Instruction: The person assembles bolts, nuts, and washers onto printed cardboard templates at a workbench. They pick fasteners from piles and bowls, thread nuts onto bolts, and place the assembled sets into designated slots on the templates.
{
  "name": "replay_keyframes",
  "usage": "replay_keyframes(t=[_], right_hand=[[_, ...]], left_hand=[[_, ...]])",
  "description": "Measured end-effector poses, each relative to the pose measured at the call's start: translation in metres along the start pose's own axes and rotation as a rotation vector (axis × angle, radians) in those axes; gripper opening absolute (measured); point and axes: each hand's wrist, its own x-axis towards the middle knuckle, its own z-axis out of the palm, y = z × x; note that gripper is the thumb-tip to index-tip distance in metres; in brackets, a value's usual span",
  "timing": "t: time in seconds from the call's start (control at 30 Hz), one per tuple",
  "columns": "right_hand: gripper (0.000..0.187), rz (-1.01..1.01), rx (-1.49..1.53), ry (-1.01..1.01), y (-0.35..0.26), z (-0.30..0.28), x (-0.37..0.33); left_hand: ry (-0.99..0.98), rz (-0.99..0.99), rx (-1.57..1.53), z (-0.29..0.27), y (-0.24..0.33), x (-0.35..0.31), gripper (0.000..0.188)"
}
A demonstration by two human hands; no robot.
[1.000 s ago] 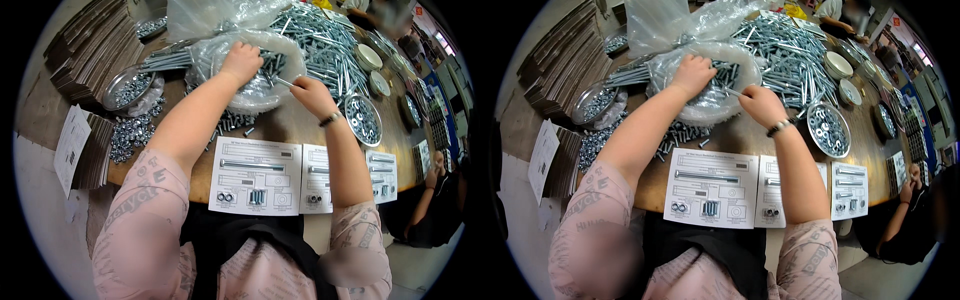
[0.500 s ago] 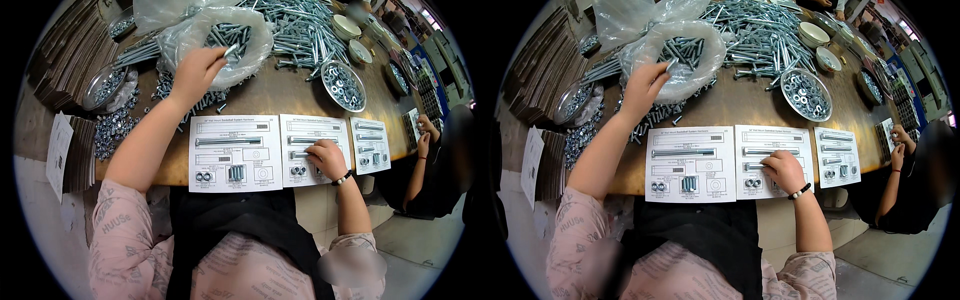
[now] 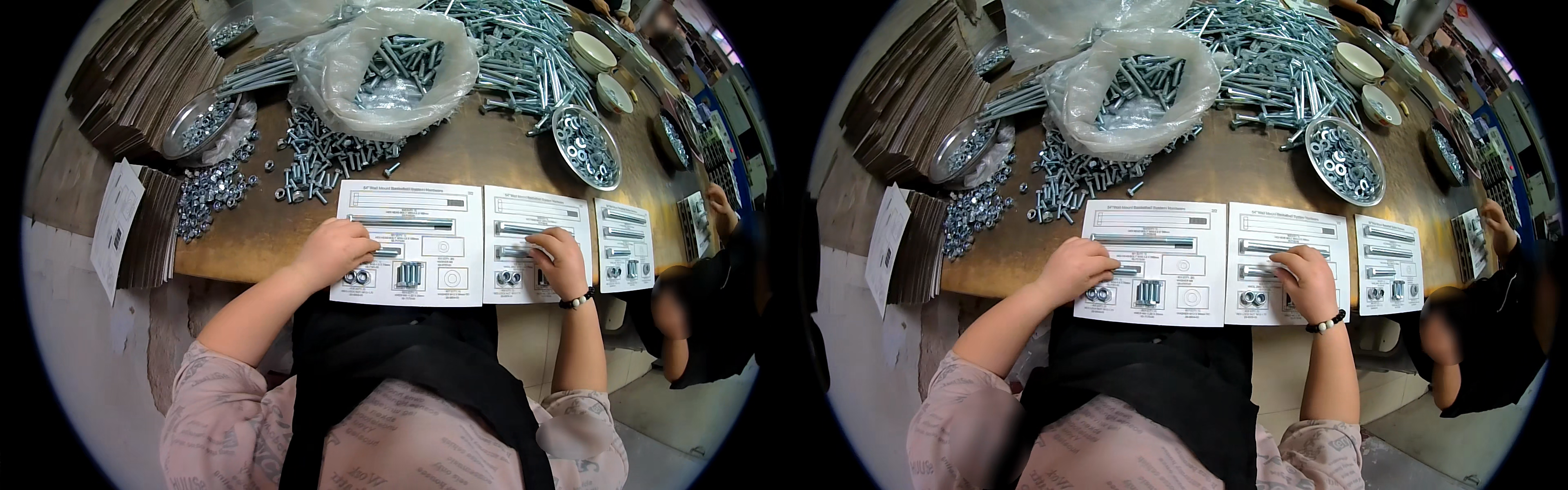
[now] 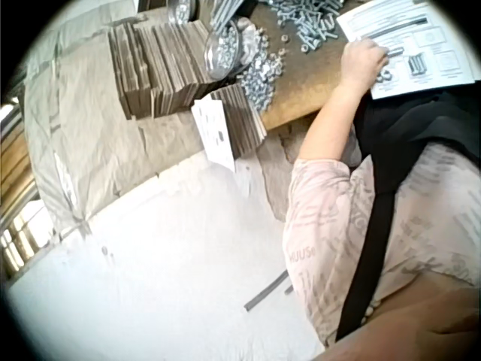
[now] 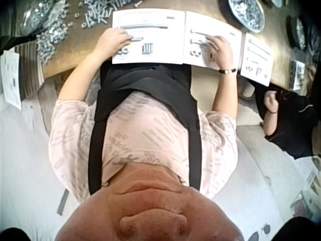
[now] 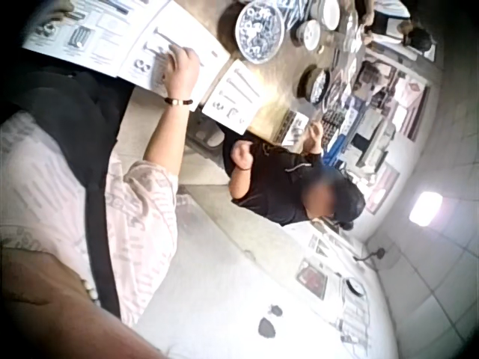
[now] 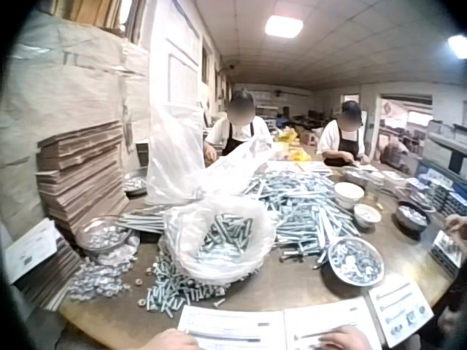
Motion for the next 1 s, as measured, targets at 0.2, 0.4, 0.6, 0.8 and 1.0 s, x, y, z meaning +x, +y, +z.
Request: replay_keyframes(t=[0.2,0.4,0.6,0.8,1.0], right_hand=[[0.019,0.001,0.005,0.012,-0.002,-0.001,-0.001],[0.017,0.058,0.063,0.058,-0.012,-0.001,0.000],[0.015,0.018,0.182,0.072,-0.043,0.003,0.019],[0.015,-0.047,0.232,0.070,-0.060,0.005,0.033],[0.016,-0.050,0.251,0.036,-0.067,0.007,0.043]], left_hand=[[-0.016,-0.034,-0.018,0.006,0.001,-0.001,0.016],[0.170,-0.096,0.026,-0.019,-0.008,0.005,0.020],[0.484,-0.312,0.249,-0.075,-0.123,0.028,0.017],[0.494,-0.673,0.689,-0.123,-0.246,0.048,0.026],[0.292,-0.727,0.857,-0.131,-0.275,0.073,0.024]])
